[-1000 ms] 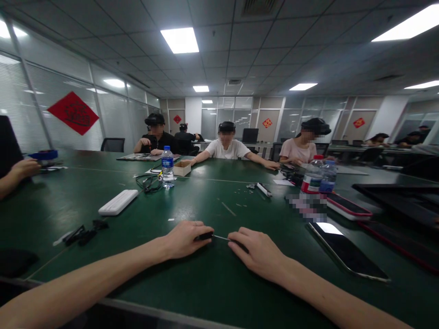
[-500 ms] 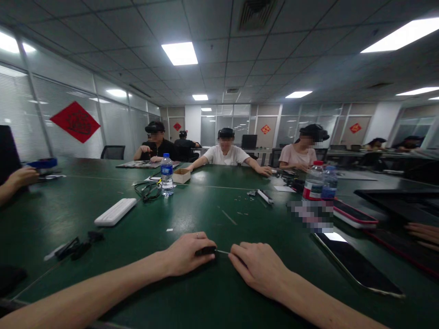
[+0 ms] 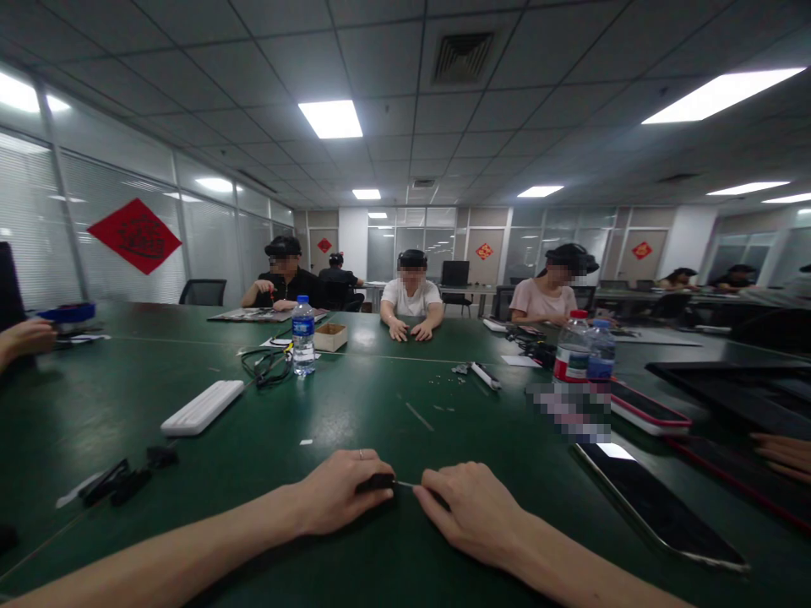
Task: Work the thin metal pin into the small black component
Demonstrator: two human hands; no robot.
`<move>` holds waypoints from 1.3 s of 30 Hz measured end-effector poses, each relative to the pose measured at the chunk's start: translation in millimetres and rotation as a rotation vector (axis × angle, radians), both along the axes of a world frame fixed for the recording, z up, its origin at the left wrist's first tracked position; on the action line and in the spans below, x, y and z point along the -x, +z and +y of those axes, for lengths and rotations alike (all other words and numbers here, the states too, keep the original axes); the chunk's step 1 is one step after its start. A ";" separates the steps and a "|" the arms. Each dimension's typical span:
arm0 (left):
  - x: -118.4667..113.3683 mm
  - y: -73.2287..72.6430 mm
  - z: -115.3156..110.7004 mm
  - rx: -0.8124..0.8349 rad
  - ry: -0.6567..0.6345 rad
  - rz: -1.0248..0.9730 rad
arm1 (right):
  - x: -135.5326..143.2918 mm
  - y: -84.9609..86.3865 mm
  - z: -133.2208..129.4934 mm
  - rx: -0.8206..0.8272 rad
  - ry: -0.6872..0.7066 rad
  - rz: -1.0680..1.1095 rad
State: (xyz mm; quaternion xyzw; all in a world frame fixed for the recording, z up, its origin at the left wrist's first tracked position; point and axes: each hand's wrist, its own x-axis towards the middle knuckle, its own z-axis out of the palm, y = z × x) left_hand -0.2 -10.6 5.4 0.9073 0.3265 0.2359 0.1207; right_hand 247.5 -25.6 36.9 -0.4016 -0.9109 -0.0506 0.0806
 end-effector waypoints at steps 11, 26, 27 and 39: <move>1.6 1.0 -1.1 0.023 -0.034 -0.038 | -4.8 -5.6 4.4 -0.024 0.060 0.038; -5.6 4.1 1.1 0.054 -0.060 -0.038 | -17.4 -5.8 8.9 -0.042 0.114 0.113; -5.2 4.7 0.7 0.059 -0.064 -0.039 | -20.4 -4.1 10.8 -0.024 0.108 0.100; -1.9 2.5 -0.5 0.056 -0.019 -0.038 | -15.2 1.4 5.4 0.042 0.112 0.004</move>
